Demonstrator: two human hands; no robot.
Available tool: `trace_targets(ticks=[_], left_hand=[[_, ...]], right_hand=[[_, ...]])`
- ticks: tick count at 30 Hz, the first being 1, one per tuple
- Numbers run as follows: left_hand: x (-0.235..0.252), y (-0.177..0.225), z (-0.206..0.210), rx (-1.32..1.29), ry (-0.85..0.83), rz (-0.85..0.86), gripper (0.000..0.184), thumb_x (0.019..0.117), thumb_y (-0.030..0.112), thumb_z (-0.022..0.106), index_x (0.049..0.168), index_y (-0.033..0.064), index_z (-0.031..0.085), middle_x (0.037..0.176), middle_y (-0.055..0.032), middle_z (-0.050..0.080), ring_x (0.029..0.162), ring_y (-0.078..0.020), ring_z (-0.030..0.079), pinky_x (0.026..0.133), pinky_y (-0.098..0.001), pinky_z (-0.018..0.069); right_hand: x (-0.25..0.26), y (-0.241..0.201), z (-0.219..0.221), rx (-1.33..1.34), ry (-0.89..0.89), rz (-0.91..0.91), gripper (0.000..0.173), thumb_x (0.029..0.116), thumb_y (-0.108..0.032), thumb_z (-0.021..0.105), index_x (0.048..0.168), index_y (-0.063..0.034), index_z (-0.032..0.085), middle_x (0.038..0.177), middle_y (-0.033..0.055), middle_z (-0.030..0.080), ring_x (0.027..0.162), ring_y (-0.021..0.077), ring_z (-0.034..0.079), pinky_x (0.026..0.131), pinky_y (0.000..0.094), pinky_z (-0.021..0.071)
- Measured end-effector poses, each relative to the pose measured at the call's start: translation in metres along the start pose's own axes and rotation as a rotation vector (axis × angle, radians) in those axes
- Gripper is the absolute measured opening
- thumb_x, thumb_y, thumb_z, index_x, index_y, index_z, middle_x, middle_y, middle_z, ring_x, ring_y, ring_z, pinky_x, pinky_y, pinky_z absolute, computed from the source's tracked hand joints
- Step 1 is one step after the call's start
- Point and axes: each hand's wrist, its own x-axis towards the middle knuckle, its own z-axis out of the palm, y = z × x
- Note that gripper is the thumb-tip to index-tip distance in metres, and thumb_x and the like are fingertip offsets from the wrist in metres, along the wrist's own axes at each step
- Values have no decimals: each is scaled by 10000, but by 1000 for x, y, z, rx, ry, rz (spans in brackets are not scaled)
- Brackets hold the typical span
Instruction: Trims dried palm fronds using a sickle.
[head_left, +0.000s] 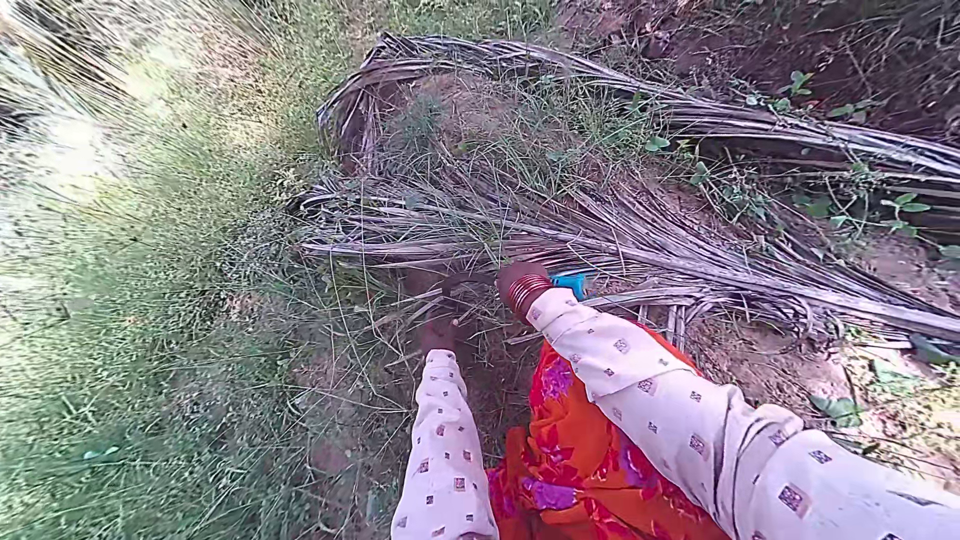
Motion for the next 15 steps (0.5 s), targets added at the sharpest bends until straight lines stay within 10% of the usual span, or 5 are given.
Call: trace_targets(ticks=[15], left_hand=[[16,-2,17,-173,30,-54,430,1043,259,643,1405,31,606,1346,-234,656,1309,-348,600,1153,-497,412]], right_hand=[[-2,-2,7,-121,-145,-39,389,1086,-207,447,1359,40,574,1425,271,553,1331,440,531,1010,658,434]])
